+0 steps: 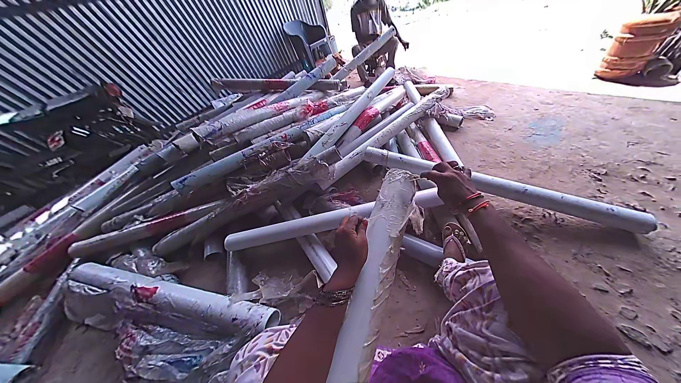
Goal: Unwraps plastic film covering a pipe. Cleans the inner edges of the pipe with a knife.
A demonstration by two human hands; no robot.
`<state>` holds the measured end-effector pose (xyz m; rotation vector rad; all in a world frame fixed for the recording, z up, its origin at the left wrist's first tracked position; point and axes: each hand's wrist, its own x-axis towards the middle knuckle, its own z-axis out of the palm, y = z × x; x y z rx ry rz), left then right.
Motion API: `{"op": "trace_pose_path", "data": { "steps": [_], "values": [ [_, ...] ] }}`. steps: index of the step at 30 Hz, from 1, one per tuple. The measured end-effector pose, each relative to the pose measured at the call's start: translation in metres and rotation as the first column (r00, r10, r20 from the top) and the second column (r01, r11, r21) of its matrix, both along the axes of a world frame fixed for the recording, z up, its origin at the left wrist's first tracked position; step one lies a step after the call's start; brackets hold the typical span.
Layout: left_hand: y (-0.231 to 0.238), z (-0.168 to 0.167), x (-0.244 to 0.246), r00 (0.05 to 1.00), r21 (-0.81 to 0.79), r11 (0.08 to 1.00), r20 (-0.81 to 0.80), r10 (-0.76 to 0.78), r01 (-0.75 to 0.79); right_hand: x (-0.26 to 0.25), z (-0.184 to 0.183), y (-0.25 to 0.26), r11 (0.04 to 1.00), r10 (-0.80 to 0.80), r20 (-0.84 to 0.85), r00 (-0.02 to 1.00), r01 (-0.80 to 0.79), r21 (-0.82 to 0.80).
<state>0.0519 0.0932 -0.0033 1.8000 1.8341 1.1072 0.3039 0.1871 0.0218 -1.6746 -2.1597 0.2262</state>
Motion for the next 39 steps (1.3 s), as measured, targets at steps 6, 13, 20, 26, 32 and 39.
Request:
{"op": "trace_pose_path", "data": {
  "steps": [6, 13, 20, 26, 32, 39],
  "values": [
    [0.003, 0.003, 0.002, 0.999, -0.011, 1.000, 0.037, 0.016, -0.016, -0.028, 0.000, -0.031, 0.908, 0.415, 0.046, 0.909, -0.417, 0.048],
    [0.001, 0.000, 0.002, 0.999, -0.005, 1.000, 0.044, 0.029, -0.029, 0.010, -0.006, -0.002, 0.996, 0.061, 0.040, 0.997, -0.063, 0.065],
    [0.004, 0.000, -0.003, 0.994, -0.013, 0.999, 0.103, 0.043, -0.042, -0.029, -0.021, -0.029, 0.904, 0.411, 0.032, 0.911, -0.411, 0.120],
    [-0.004, -0.005, 0.000, 0.997, -0.025, 1.000, 0.073, -0.010, 0.011, -0.008, -0.019, -0.004, 1.000, 0.016, -0.009, 1.000, -0.016, -0.020],
    [-0.004, -0.004, 0.001, 0.998, -0.051, 0.997, 0.022, -0.054, 0.055, -0.045, -0.014, -0.060, 0.951, 0.298, -0.010, 0.954, -0.298, -0.085],
    [-0.005, 0.000, 0.009, 0.998, -0.072, 0.996, -0.037, -0.057, 0.054, -0.049, -0.020, -0.035, 0.985, 0.084, 0.101, 0.991, -0.068, -0.160]
  ]
}}
